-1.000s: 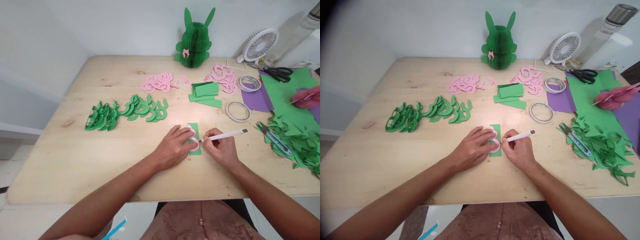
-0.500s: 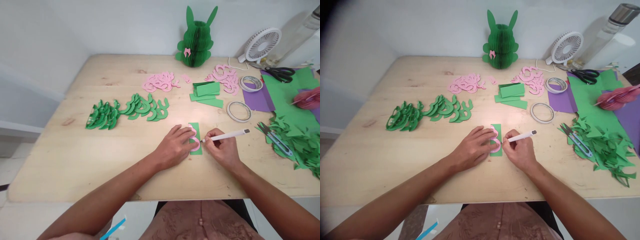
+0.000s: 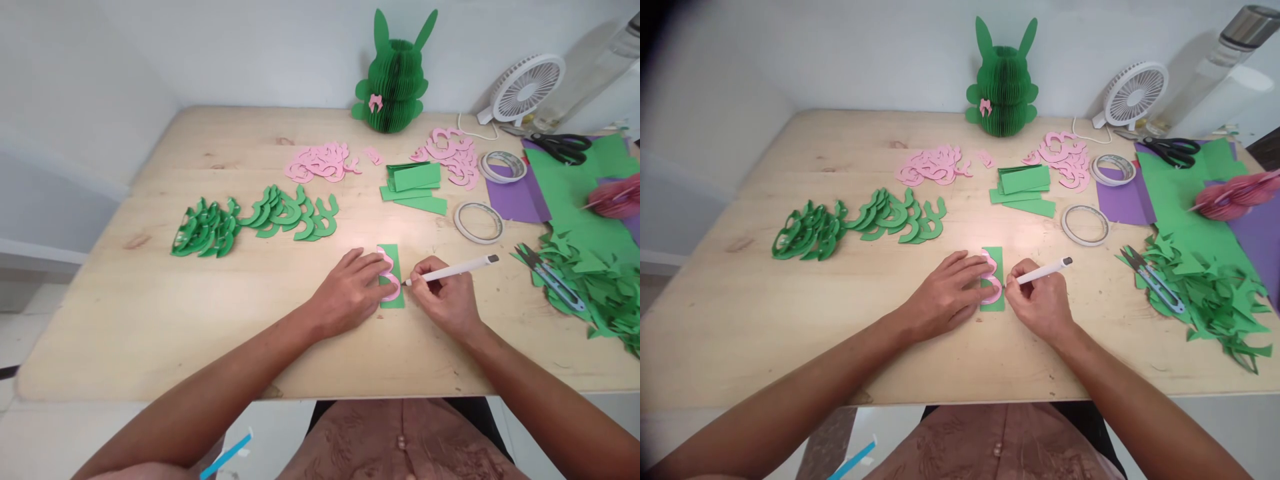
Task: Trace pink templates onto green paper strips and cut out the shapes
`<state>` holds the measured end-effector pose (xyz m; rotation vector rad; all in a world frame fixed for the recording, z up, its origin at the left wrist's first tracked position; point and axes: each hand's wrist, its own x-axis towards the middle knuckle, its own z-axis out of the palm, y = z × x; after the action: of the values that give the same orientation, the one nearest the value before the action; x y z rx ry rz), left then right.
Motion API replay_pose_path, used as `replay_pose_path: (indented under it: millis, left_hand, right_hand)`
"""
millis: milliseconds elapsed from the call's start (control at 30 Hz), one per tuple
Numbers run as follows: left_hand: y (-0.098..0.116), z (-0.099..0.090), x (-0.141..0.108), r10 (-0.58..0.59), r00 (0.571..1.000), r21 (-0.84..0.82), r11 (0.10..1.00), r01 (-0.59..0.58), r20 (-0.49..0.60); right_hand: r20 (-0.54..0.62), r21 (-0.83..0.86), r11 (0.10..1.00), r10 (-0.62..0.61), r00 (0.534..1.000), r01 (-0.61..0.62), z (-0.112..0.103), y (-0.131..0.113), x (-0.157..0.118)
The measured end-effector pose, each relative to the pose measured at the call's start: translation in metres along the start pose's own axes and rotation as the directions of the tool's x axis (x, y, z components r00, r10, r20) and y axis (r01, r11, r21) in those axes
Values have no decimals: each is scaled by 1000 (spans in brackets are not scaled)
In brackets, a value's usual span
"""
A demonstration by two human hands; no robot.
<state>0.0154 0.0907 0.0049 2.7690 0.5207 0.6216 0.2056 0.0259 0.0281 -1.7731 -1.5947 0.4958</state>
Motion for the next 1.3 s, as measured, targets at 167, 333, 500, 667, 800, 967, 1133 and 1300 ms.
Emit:
replay_pose_path:
  millis: [167,333,500,667,800,967,1133,1300]
  left_hand:
    - [-1,0,0,2,1000,1,1000,-2,-5]
    - [-1,1,0,5,1000,1,1000,-5,-3]
    - [0,0,0,2,1000,0,1000,-2,-5]
    - [-1,1,0,3,1000,-1,1000,-3,-4]
    - [-1,0,0,2,1000,-4,1000,-2,-7]
    - [0,0,0,0,1000,-5,1000,0,-4]
    - [0,0,0,-2,1000,-2,1000,2,0]
    - [0,0,0,2,1000,0,1000,-2,1]
  right_hand:
    - [3,-3,1000,10,1000,-10,1,0,0]
    - [7,5,1000,7,1000,-7,-1,1,-1]
    - [7,15,1000,13,1000,-13,0,1,-1]
    - [18,20,999,32,999,-33,0,1,-2]
    - [20,17,1000,26,999,-27,0,1,-2]
    - [23,16,1000,19,1000,-19,0,1,-2]
    - [29,32,999,17,999,-18,0,1,-3]
    - [3,47,998,47,999,-47,-2,1,-1]
